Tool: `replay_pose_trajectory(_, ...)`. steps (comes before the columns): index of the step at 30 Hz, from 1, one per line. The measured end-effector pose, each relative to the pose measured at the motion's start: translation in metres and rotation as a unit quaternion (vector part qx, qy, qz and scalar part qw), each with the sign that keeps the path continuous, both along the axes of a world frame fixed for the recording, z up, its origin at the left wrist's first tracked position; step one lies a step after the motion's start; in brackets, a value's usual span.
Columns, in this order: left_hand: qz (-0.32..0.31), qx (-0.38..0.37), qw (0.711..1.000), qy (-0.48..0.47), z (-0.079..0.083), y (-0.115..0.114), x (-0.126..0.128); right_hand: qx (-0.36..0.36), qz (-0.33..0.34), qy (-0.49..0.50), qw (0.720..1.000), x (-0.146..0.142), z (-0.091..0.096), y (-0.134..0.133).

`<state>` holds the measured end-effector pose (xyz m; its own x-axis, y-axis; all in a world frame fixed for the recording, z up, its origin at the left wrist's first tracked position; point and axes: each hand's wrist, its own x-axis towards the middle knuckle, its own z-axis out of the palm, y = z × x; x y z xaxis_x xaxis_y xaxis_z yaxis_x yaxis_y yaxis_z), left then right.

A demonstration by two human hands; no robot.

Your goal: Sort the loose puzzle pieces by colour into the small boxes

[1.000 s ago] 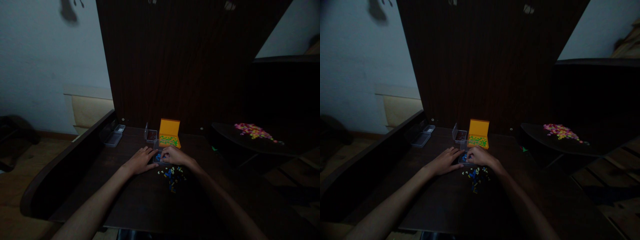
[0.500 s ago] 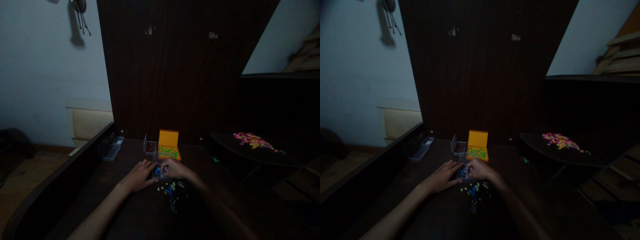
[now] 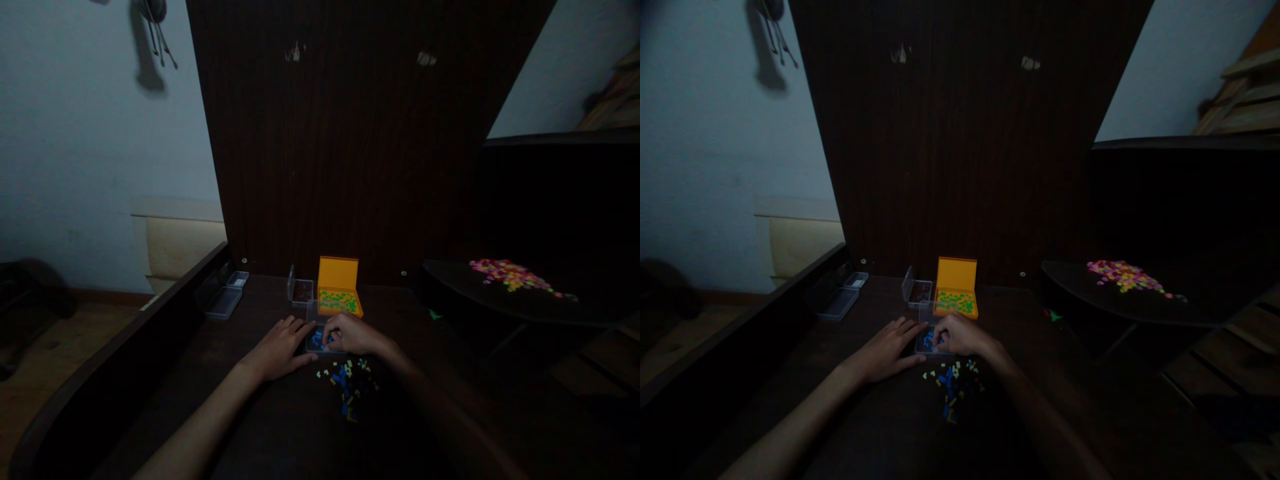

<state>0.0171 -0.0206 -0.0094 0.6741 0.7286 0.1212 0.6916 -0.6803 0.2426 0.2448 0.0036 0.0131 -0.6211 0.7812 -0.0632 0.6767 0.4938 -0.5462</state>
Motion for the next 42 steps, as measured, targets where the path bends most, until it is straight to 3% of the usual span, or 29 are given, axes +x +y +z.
replay_pose_trajectory(13, -0.008, 0.015, 1.0, 0.004, 0.004, 0.0, -0.001, 0.034, -0.03, 0.074, 0.996, 0.01, 0.001, -0.009)
replay_pose_trajectory(19, -0.002, 0.007, 1.0, 0.01, 0.003, 0.0, 0.0, 0.051, -0.06, 0.145, 0.986, 0.042, -0.002, -0.031)
replay_pose_trajectory(27, 0.0, 0.005, 1.0, 0.016, 0.003, 0.002, -0.001, 0.07, -0.119, 0.11, 0.984, 0.09, -0.024, -0.056)
replay_pose_trajectory(32, 0.003, 0.008, 1.0, 0.014, 0.001, 0.004, -0.002, 0.107, -0.089, 0.059, 0.988, 0.089, -0.033, -0.06)
replay_pose_trajectory(42, -0.005, 0.005, 1.0, -0.004, 0.002, 0.007, -0.001, 0.096, -0.097, 0.116, 0.984, 0.087, -0.037, -0.06)
